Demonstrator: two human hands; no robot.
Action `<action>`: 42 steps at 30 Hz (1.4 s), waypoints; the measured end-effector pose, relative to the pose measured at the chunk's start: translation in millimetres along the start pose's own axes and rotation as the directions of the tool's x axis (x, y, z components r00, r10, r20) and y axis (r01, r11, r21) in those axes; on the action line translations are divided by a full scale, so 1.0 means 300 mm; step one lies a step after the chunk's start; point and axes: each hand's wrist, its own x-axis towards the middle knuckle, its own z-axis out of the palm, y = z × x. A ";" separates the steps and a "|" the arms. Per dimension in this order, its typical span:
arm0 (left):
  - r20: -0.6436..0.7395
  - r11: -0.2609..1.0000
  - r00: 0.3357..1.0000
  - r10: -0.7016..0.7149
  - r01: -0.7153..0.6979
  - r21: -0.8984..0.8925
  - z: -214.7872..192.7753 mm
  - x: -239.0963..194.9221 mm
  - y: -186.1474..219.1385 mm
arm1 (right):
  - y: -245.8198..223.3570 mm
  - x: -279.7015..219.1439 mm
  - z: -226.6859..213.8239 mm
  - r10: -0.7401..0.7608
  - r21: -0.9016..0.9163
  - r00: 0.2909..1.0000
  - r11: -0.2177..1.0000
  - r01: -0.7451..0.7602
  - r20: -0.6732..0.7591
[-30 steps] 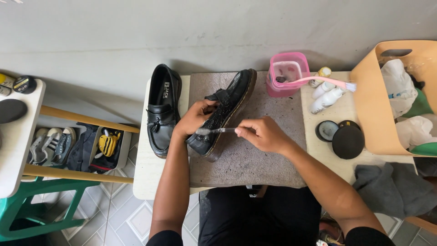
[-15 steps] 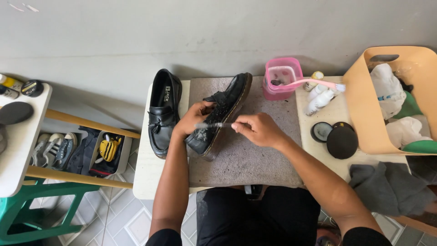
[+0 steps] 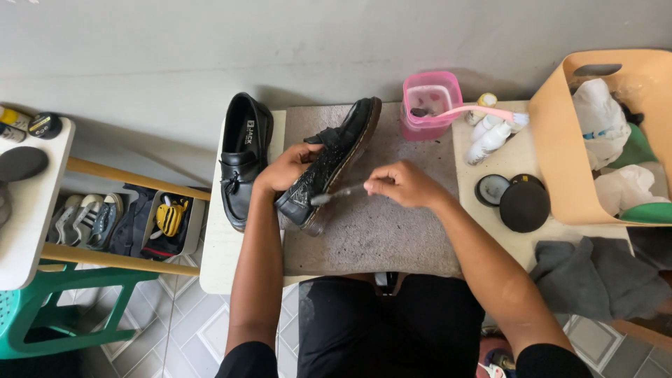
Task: The person cleans a pair of black leather shoes using a toothbrush and a white cleaning liquid. They apply the liquid to the shoes and scrub the surface and sides with the toothbrush, focusing on one shoe at a time.
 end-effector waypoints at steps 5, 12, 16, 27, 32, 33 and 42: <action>0.028 1.000 1.000 -0.005 0.006 -0.006 -0.058 0.026 -0.112 | 0.022 0.006 -0.006 -0.039 0.008 0.999 0.999 0.039 -0.038; -0.068 0.993 0.995 0.072 -0.078 -0.089 -0.019 0.000 -0.047 | -0.044 0.010 0.027 -0.016 0.037 0.998 0.999 0.019 -0.066; -0.074 0.992 0.993 0.087 -0.094 -0.084 0.017 -0.020 0.008 | -0.003 0.013 0.011 -0.003 0.025 0.982 1.000 0.008 -0.190; -0.063 0.994 0.993 0.101 -0.103 -0.027 0.004 -0.003 0.023 | 0.071 0.000 -0.066 -0.030 -0.105 0.942 0.994 -0.006 -0.335; -0.066 0.990 0.988 0.138 -0.140 -0.022 -0.003 -0.013 0.031 | 0.069 -0.010 -0.058 -0.018 -0.035 0.966 0.999 0.009 -0.257; -0.064 0.991 0.989 0.131 -0.133 -0.030 0.004 -0.013 0.035 | 0.064 -0.013 -0.052 -0.004 -0.047 0.948 0.999 -0.012 -0.320; -0.098 0.993 0.989 0.114 -0.117 -0.021 0.023 -0.028 0.016 | 0.112 0.001 -0.055 0.036 -0.061 0.919 0.996 -0.065 -0.394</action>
